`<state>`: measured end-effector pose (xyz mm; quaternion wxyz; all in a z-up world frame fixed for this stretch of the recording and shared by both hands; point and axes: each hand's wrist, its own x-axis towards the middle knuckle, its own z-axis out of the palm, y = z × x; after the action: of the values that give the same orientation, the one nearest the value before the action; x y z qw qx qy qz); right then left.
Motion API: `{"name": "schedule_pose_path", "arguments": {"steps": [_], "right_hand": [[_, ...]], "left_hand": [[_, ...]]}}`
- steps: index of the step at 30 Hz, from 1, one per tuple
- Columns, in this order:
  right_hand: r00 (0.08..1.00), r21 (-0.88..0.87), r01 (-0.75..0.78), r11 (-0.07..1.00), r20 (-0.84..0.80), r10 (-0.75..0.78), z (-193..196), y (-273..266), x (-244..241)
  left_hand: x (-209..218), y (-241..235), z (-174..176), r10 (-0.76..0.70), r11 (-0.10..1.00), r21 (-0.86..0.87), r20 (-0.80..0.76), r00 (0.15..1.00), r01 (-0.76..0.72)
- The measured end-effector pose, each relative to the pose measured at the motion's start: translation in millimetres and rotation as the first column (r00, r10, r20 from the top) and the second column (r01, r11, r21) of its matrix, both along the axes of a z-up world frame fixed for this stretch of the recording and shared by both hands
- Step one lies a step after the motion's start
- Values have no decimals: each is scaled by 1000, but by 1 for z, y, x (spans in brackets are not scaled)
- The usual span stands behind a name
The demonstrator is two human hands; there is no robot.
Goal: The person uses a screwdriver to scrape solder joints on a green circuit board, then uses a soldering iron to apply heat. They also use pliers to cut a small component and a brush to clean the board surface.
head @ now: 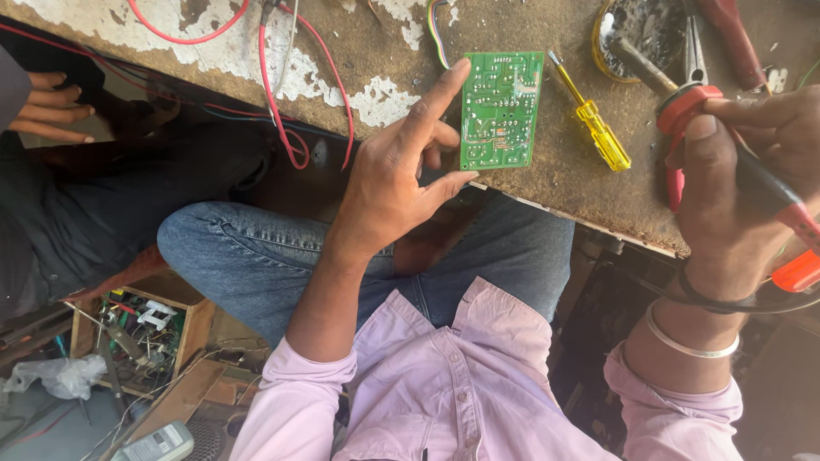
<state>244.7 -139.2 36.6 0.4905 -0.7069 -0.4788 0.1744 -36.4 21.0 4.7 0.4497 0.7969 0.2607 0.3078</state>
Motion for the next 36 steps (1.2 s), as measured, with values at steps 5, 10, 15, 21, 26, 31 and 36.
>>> {"name": "schedule_pose_path", "arguments": {"steps": [5,10,15,21,26,31,36], "right_hand": [[993,65,89,994,-88,-83,-3,-4,-9],[960,290,201,936,-248,-129,-17,-13,-30],[988,290,87,953,-146,-45,-35,-28,-43],[940,304,9,953,-327,95,-40,-41,-49],[925,291,-13,957,-360,122,-44,-43,-46],[930,263,10,965,-356,88,-45,-45,-49],[948,255,-11,967,-305,91,-40,-40,-50]], "left_hand": [[1,-2,2,15,1000,-1,-13,1000,-15],[-1,-2,2,-13,1000,7,20,1000,13],[-2,-2,2,-23,999,-46,25,999,24],[14,-8,10,68,997,53,-146,987,-60],[27,-13,7,175,959,252,-171,970,-128],[25,-16,4,175,965,228,-205,963,-127],[27,-12,7,167,974,190,-245,955,-122]]}}
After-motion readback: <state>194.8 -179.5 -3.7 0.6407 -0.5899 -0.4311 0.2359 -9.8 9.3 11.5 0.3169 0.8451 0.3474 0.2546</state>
